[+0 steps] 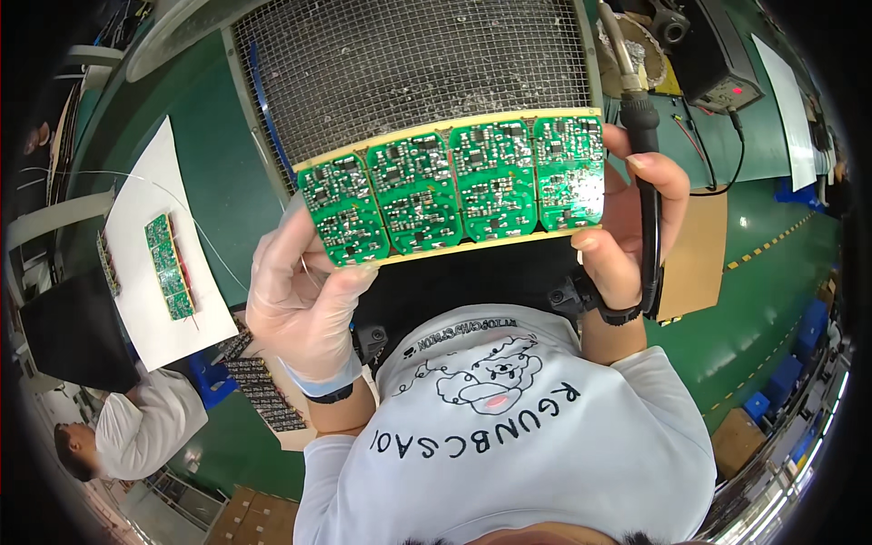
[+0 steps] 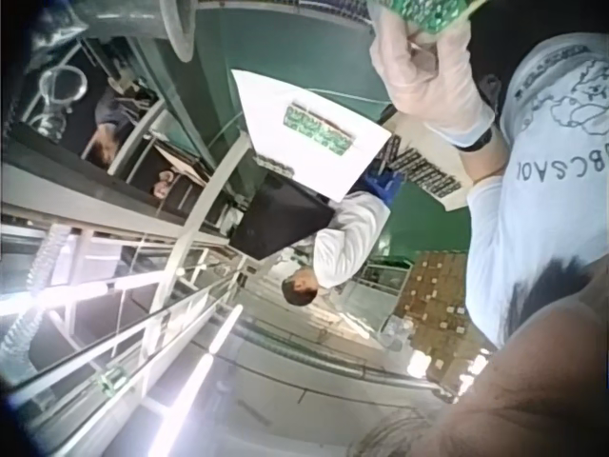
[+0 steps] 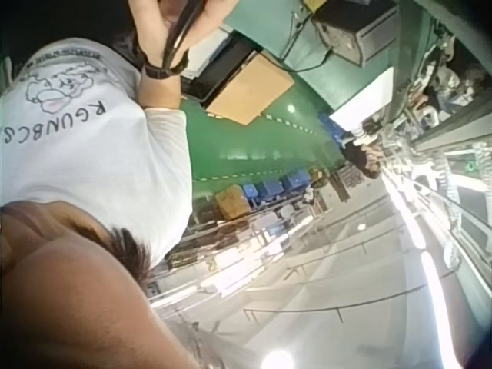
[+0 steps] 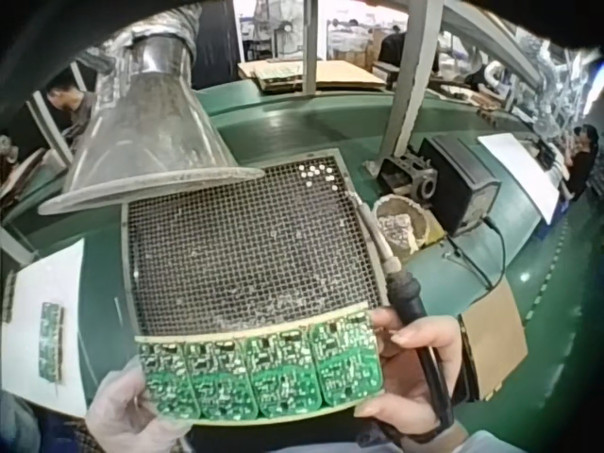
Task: Soldering electronic components onto a printed circuit board at an assembly station.
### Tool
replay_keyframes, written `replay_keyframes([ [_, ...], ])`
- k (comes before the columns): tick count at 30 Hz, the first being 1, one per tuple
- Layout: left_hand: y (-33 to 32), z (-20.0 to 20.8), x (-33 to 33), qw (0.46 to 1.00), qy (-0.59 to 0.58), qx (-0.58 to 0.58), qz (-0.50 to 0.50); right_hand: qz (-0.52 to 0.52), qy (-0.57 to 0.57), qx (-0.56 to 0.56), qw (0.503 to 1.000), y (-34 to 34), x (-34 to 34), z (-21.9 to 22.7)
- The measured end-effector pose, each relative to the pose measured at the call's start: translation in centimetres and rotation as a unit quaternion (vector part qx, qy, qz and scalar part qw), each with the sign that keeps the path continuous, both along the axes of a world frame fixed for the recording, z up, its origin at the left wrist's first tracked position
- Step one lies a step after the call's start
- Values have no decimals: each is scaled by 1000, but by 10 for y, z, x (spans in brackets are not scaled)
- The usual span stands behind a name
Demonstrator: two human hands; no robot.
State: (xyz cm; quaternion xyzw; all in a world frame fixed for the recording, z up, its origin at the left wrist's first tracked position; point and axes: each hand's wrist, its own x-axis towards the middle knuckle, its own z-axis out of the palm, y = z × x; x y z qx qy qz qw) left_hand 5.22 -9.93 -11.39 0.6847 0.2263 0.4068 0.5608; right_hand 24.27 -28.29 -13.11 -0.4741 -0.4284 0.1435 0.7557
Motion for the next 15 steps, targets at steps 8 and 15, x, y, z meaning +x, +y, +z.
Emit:
replay_keyframes([
  [8, -4, 3, 4, 1000, -20, -10, -1, -22, 28, -3, 999, 0, 0, -4],
  [15, -1, 4, 2, 999, -27, 27, -24, -54, 39, -30, 997, -1, -1, -8],
])
